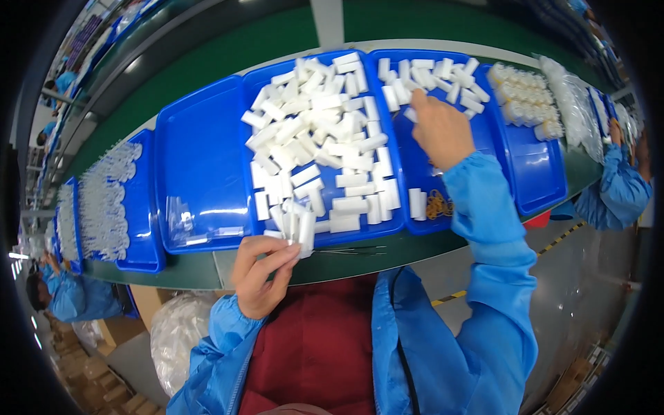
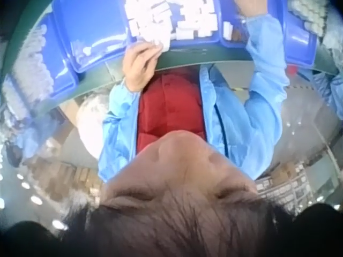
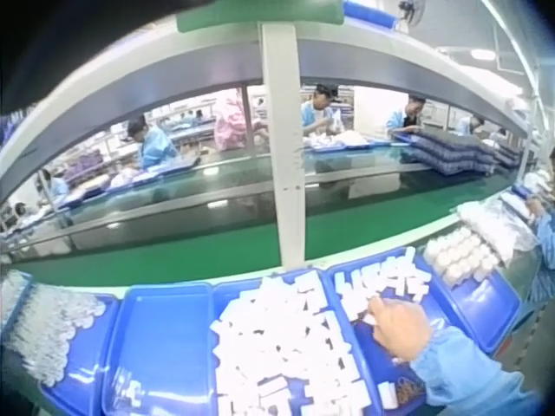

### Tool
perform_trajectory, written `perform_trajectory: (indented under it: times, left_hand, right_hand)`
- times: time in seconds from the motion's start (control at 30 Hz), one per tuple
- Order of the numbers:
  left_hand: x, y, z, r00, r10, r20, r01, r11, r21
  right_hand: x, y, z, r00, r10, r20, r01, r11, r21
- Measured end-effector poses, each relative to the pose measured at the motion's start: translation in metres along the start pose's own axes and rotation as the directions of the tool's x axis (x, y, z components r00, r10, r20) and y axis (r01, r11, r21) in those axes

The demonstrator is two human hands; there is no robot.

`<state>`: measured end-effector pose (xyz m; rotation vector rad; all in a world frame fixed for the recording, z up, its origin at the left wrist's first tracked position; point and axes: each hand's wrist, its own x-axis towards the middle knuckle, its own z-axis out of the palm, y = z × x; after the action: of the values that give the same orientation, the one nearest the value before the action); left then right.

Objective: The person assembles small plastic components by hand, securing them with rubber bands.

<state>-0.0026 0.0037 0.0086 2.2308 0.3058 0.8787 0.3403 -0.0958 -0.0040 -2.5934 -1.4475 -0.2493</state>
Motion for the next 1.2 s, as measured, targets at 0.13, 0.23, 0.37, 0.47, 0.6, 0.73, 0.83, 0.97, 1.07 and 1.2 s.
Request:
perform_trajectory:
  times: [0.13, 0.23, 0.37, 0.47, 0.6, 0.73, 0.83, 0.97, 1.07, 1.2]
  left_hand:
    - [-0.002, -0.005, 0.001, 1.0, 0.0, 0.0, 0.0, 1.0, -0.007]
    - [-0.001, -0.004, 0.0, 0.999, 0.032, 0.034, -0.033, 0.999, 0.028]
    - [0.002, -0.003, 0.0, 0.985, 0.147, 0.095, -0.153, 0.986, 0.059]
    - [0.004, 0.002, 0.0, 0.976, 0.19, 0.111, -0.194, 0.98, 0.033]
    - [0.002, 0.005, 0.0, 0.982, 0.154, 0.109, -0.152, 0.988, -0.023]
    - [-0.001, 0.006, -0.002, 0.989, 0.117, 0.085, -0.114, 0.992, -0.049]
    - [-0.001, 0.005, -0.003, 0.986, 0.127, 0.105, -0.119, 0.99, -0.076]
    - [-0.002, 0.007, -0.006, 0.985, 0.127, 0.117, -0.119, 0.99, -0.075]
    - [-0.001, 0.009, -0.008, 0.983, 0.125, 0.136, -0.108, 0.986, -0.129]
    - [0.0, 0.009, -0.005, 0.982, 0.109, 0.154, -0.082, 0.982, -0.173]
  right_hand:
    - [-0.015, -0.004, -0.024, 0.99, 0.0, 0.143, 0.014, 0.995, -0.099]
    - [-0.026, -0.009, -0.036, 0.974, 0.149, 0.173, -0.227, 0.709, 0.668]
    - [-0.05, -0.077, -0.046, 0.933, 0.195, 0.302, -0.291, -0.082, 0.953]
    - [-0.061, -0.107, -0.032, 0.93, 0.051, 0.365, -0.312, -0.419, 0.853]
    - [-0.069, -0.122, -0.026, 0.907, -0.089, 0.411, -0.385, -0.568, 0.727]
    - [-0.069, -0.124, -0.018, 0.917, -0.014, 0.399, -0.358, -0.472, 0.806]
    - [-0.071, -0.121, -0.015, 0.934, -0.059, 0.353, -0.335, -0.493, 0.803]
    - [-0.068, -0.115, -0.008, 0.946, -0.064, 0.319, -0.314, -0.44, 0.842]
    - [-0.067, -0.108, -0.003, 0.96, -0.043, 0.276, -0.264, -0.463, 0.846]
    - [-0.068, -0.108, -0.007, 0.973, -0.126, 0.195, -0.224, -0.295, 0.929]
